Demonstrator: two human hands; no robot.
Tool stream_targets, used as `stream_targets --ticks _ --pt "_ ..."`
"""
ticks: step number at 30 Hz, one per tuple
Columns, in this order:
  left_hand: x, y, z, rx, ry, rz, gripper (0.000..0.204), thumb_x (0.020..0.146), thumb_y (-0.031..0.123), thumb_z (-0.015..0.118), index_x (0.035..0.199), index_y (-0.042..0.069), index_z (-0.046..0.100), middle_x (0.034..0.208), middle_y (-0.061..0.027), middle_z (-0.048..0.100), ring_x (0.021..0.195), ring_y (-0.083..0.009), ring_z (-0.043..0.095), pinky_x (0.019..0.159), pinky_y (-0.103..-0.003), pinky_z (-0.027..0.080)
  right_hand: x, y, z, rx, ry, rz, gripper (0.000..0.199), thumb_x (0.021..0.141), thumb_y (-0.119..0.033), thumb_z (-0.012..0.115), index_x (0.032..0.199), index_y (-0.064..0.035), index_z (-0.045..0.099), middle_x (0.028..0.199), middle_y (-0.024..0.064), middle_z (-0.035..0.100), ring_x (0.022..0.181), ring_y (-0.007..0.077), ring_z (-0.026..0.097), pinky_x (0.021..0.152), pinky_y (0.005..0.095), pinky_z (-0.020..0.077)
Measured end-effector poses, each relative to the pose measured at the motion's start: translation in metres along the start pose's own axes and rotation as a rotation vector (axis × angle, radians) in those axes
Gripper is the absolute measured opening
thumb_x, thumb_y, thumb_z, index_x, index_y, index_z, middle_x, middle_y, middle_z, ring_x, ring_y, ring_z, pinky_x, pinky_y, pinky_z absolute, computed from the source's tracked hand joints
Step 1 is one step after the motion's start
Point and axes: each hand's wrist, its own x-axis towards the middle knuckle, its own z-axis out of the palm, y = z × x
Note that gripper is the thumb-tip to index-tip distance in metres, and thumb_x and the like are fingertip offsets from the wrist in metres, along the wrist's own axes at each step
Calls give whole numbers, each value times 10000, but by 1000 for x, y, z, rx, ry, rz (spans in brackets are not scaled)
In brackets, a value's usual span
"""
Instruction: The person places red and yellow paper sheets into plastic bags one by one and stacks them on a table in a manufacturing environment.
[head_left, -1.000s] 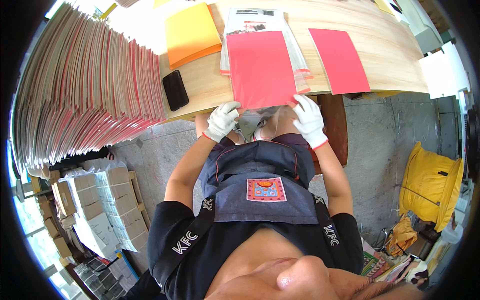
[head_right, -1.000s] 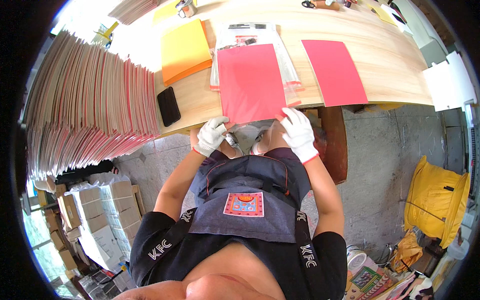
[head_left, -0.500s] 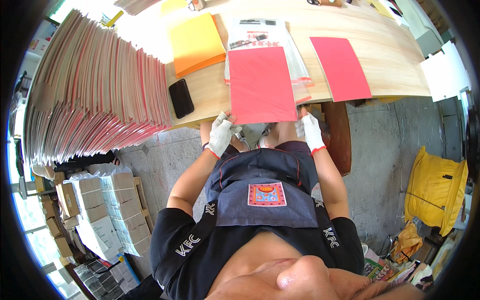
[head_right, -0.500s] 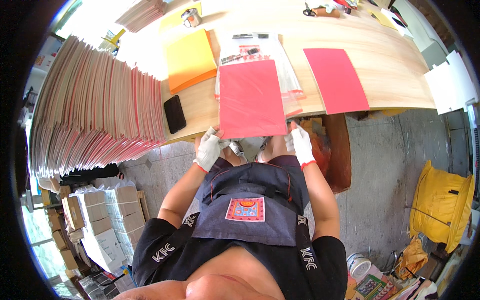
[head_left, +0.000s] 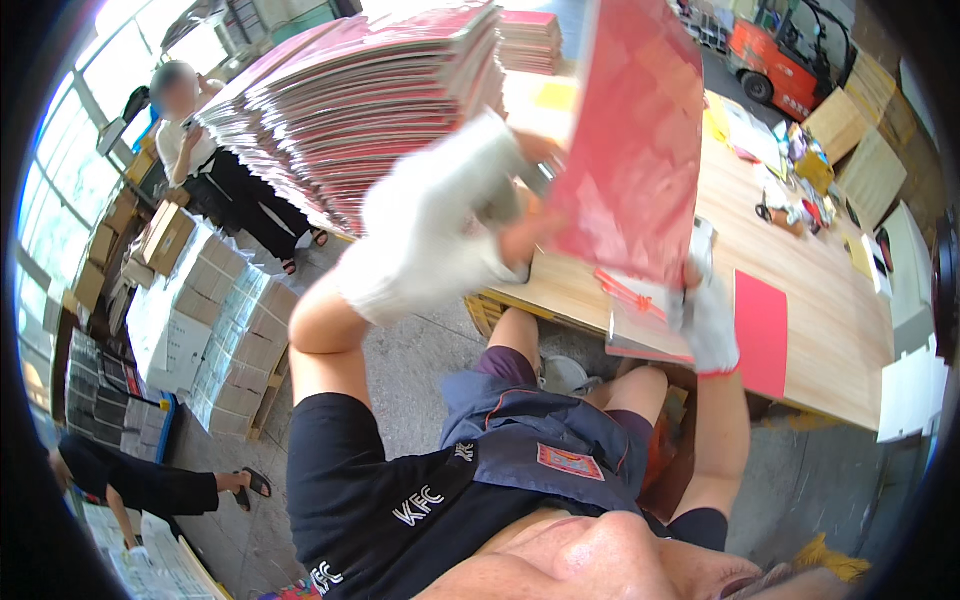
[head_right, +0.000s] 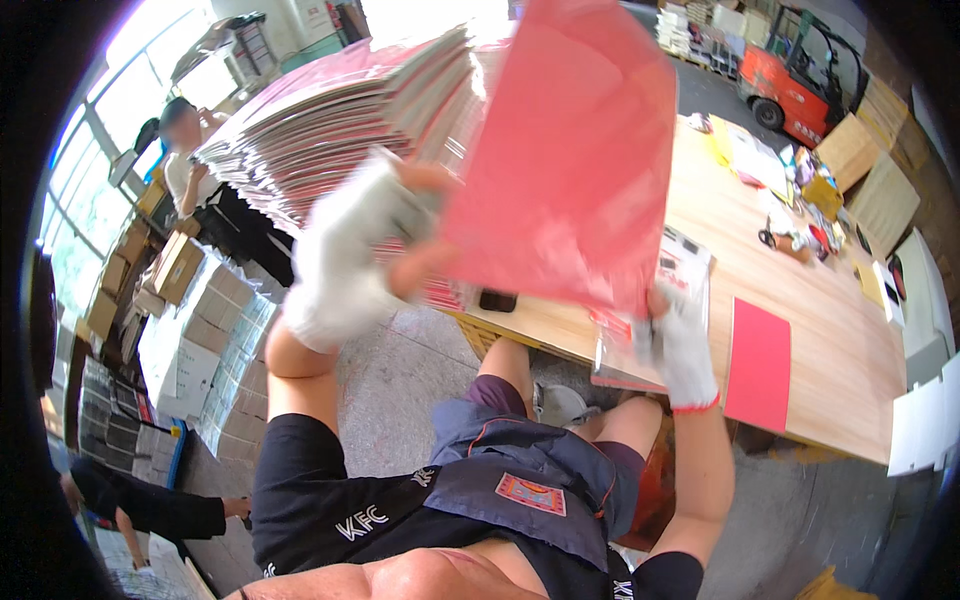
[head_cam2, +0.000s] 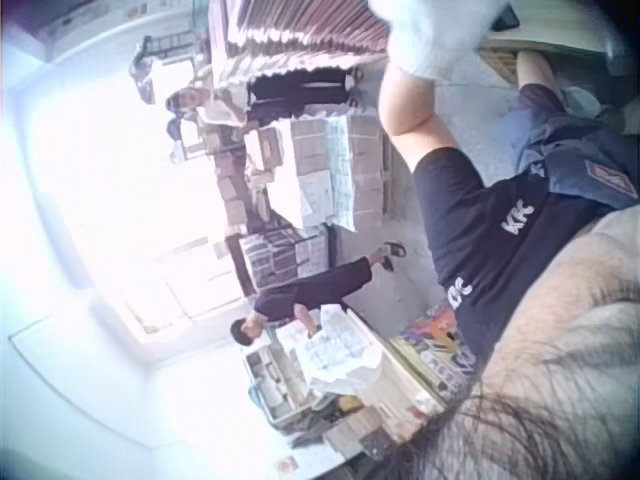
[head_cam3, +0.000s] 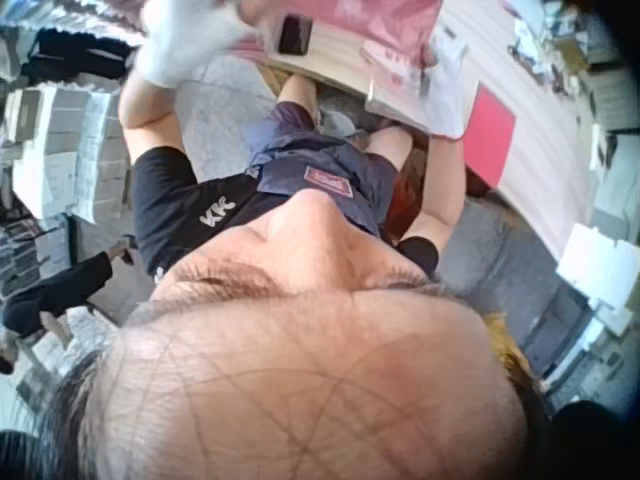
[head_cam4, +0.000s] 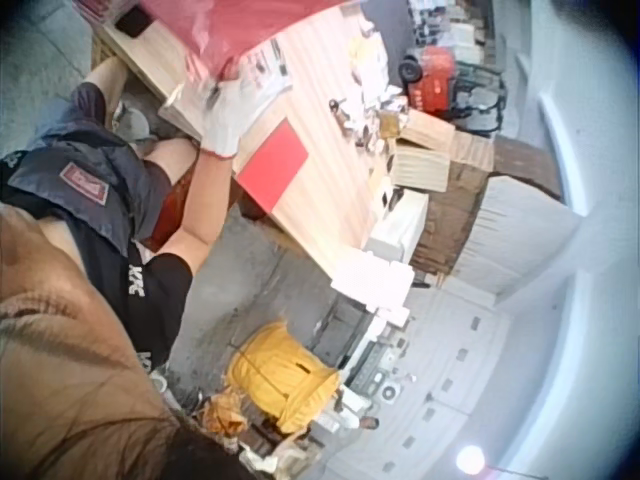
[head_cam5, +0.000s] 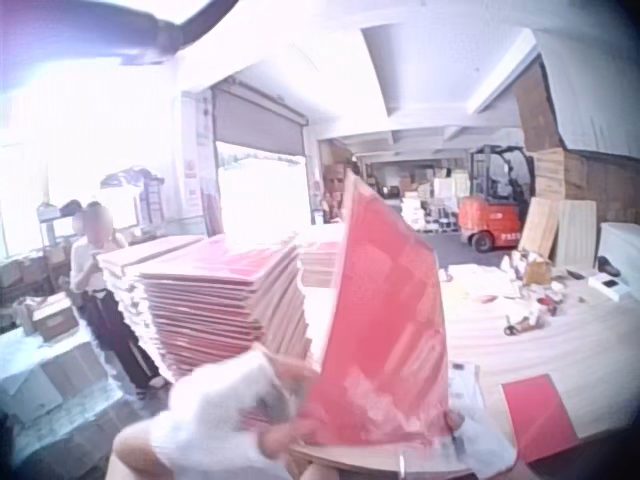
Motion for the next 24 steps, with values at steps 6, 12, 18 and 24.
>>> stream_targets --ticks 6,12,18,24 --pt "34 -96 -150 -35 481 -267 477 950 325 487 1253 -35 564 1066 -93 647 992 -176 636 859 -295 504 106 -137 168 -97 -450 -277 294 944 -313 549 819 -48 579 599 -10 524 485 83 464 423 242 361" --pt "0 -205 -200 624 -76 -411 409 943 384 405 1143 86 602 1019 -165 664 901 -323 619 824 -381 456 128 -140 231 -360 -468 -311 246 918 -278 551 823 -63 623 639 16 590 460 82 491 381 250 376" --pt "-19 -151 -114 798 803 160 600 926 496 539 1292 21 515 1129 -140 623 1008 -249 608 899 -381 479 110 -122 150 -435 -612 -293 471 962 -480 483 918 -32 621 682 28 616 513 113 557 442 230 427" --pt "-55 -93 98 -44 122 495 226 826 124 601 1011 4 649 1209 -173 606 1189 -384 530 1027 -525 386 66 -52 -80 -928 -218 125 368 942 -362 493 1120 -55 588 851 79 654 684 130 607 617 268 511"
